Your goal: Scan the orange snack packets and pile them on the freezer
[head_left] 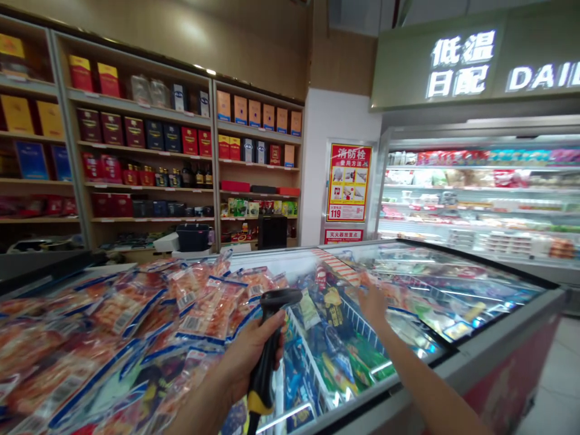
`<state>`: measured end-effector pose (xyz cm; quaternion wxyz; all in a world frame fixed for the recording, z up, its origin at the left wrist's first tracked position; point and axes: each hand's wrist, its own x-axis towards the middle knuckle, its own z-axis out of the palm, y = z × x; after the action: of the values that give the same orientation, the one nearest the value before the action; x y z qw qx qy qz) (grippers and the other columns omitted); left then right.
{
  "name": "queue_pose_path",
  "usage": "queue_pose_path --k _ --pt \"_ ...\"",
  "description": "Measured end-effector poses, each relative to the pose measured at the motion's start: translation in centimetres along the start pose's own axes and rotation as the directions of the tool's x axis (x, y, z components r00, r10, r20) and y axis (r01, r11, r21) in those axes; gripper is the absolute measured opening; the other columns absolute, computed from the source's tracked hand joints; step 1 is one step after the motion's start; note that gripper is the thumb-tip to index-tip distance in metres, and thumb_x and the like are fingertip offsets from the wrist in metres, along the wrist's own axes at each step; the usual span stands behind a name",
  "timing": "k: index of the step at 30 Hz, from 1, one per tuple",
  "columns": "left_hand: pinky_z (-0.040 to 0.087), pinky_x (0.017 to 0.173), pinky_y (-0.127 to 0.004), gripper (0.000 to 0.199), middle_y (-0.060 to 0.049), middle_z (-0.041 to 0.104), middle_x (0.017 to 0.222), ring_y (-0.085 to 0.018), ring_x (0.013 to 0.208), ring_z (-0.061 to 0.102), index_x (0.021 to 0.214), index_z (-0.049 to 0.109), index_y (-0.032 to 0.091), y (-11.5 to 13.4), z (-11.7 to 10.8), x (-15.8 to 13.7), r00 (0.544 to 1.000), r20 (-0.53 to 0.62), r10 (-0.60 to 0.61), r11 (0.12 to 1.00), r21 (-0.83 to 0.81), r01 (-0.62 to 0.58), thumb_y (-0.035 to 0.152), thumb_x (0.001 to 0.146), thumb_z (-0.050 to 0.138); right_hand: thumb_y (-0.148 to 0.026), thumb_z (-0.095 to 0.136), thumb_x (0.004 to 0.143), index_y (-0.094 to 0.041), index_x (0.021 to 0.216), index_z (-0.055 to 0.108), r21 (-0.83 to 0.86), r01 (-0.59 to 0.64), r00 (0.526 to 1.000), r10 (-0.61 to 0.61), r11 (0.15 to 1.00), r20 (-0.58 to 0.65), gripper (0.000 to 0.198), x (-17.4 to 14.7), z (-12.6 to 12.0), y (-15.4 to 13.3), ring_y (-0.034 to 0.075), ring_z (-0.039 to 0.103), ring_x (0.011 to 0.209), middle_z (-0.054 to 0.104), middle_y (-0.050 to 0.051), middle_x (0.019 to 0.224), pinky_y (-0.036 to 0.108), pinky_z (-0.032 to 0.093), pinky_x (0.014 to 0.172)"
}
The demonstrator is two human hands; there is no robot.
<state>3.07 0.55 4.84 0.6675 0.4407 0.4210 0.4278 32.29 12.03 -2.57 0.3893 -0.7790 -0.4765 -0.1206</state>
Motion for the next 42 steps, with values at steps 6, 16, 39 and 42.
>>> queue_pose_path --k 6,16,39,42 --pt "0.033 0.035 -0.016 0.03 0.005 0.047 0.048 -0.004 0.036 0.042 0.069 0.044 0.016 -0.2 2.5 0.1 1.0 0.017 -0.017 1.0 0.006 0.017 0.044 0.062 0.053 -0.034 0.037 0.071 -0.018 0.102 0.048 -0.165 -0.234 0.967 0.212 0.958 -0.137 0.037 1.2 -3.1 6.8 0.03 0.04 0.098 0.048 0.012 0.107 0.043 0.033 0.071" --pt "0.033 0.036 -0.016 0.03 0.005 0.046 0.049 -0.005 0.038 0.042 0.072 0.044 0.016 -0.2 3.1 -0.2 0.996 0.07 -0.048 0.998 0.046 0.045 0.044 0.063 0.052 -0.033 0.037 0.069 -0.015 0.097 0.052 0.02 -0.392 0.92 0.392 0.92 0.014 0.036 1.2 -2.5 8.3 0.027 0.052 0.083 0.059 0.014 0.087 0.04 0.035 0.068" --pt "0.032 0.038 -0.017 0.032 0.005 0.047 0.05 -0.005 0.039 0.043 0.072 0.044 0.017 1.0 -2.2 -4.8 1.0 0.03 -0.007 1.0 -0.001 0.007 0.046 0.062 0.051 -0.033 0.046 0.061 -0.014 0.071 0.054 0.648 0.026 0.998 -0.058 0.761 0.027 0.023 -3.2 0.7 -7.1 0.018 0.056 0.065 0.061 0.009 0.07 0.028 0.043 0.061" --pt "0.031 0.037 -0.016 0.032 0.005 0.046 0.049 -0.004 0.037 0.042 0.071 0.043 0.017 1.2 -2.3 -4.9 0.998 -0.04 0.042 0.999 0.006 -0.041 0.046 0.062 0.051 -0.031 0.046 0.061 -0.015 0.07 0.054 0.632 0.037 0.997 -0.07 0.774 0.027 0.02 -3.5 0.5 -7.8 0.019 0.056 0.065 0.062 0.009 0.069 0.028 0.042 0.061"
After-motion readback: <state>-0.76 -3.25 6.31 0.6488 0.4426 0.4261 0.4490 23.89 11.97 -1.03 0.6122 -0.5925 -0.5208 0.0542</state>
